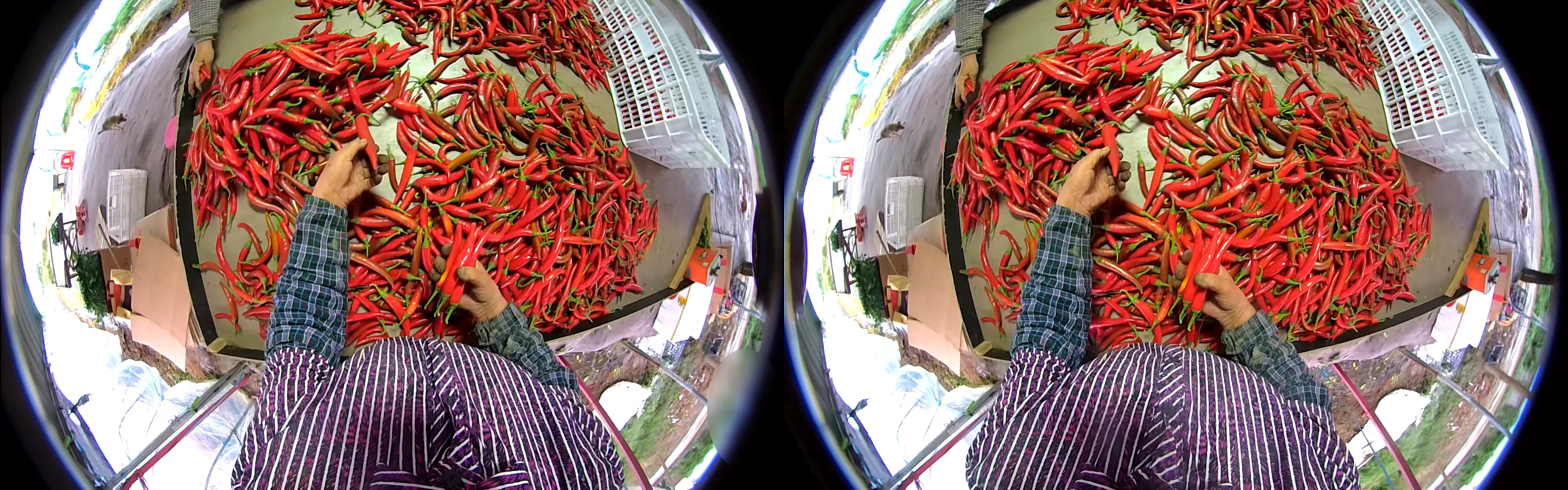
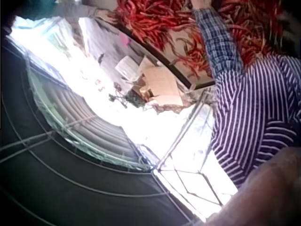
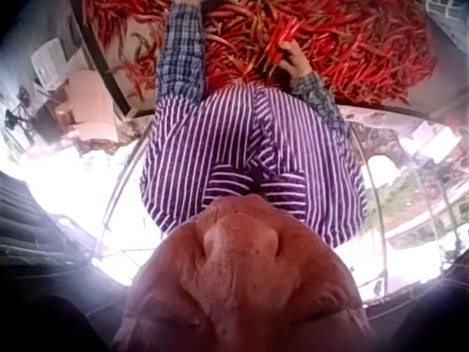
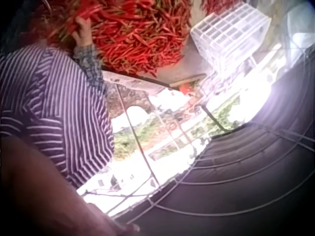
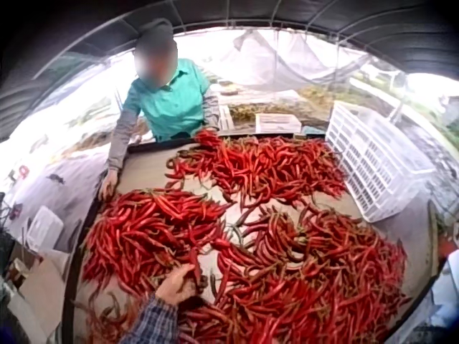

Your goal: The person sorts red peppers by gathering them into a bundle and placing them into a white plastic crate.

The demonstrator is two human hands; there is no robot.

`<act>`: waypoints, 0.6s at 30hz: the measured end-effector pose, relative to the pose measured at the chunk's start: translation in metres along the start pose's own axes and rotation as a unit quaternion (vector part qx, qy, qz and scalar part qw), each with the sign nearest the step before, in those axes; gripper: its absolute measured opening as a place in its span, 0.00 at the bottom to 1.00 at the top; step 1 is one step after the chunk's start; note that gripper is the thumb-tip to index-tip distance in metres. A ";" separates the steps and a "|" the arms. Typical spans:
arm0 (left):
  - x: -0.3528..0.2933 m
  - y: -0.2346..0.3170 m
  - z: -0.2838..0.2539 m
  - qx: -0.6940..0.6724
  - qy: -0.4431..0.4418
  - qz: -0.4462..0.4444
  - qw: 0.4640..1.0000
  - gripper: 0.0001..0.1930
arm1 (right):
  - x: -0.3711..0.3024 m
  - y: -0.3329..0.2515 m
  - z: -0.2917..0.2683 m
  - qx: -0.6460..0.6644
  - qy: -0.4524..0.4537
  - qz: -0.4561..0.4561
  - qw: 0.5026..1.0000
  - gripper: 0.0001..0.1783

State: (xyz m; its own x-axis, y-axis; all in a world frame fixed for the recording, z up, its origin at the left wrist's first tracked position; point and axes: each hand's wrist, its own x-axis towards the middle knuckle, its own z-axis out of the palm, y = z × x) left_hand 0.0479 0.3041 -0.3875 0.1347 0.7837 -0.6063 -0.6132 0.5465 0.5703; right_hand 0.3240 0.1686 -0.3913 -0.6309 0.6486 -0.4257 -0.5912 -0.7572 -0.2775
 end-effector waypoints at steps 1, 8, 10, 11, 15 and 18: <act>-0.008 -0.003 -0.008 -0.027 -0.031 0.000 0.999 0.13 | 0.000 0.002 0.000 -0.004 -0.002 0.003 1.000 0.29; -0.065 -0.032 -0.044 -0.062 -0.055 -0.008 0.997 0.16 | 0.006 0.015 0.001 -0.009 -0.010 0.029 0.999 0.30; -0.080 -0.041 -0.047 -0.060 -0.084 -0.011 0.995 0.17 | 0.007 0.015 0.007 -0.011 -0.004 0.033 0.999 0.30; -0.089 -0.044 -0.044 -0.059 -0.088 -0.015 0.994 0.17 | 0.008 0.017 0.003 -0.014 0.000 0.031 0.999 0.30; -0.108 -0.056 -0.050 0.038 -0.062 0.046 0.996 0.15 | 0.006 0.020 0.012 -0.013 0.000 0.037 0.999 0.29; -0.125 -0.056 -0.035 0.104 0.005 0.031 0.994 0.13 | 0.004 0.013 0.001 -0.032 0.011 0.012 0.999 0.27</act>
State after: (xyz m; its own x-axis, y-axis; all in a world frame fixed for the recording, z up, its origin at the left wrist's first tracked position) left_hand 0.0382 0.1655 -0.3629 0.0927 0.8152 -0.5717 -0.4460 0.5474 0.7081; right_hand 0.3132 0.1616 -0.3957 -0.6335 0.6285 -0.4514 -0.5417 -0.7768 -0.3213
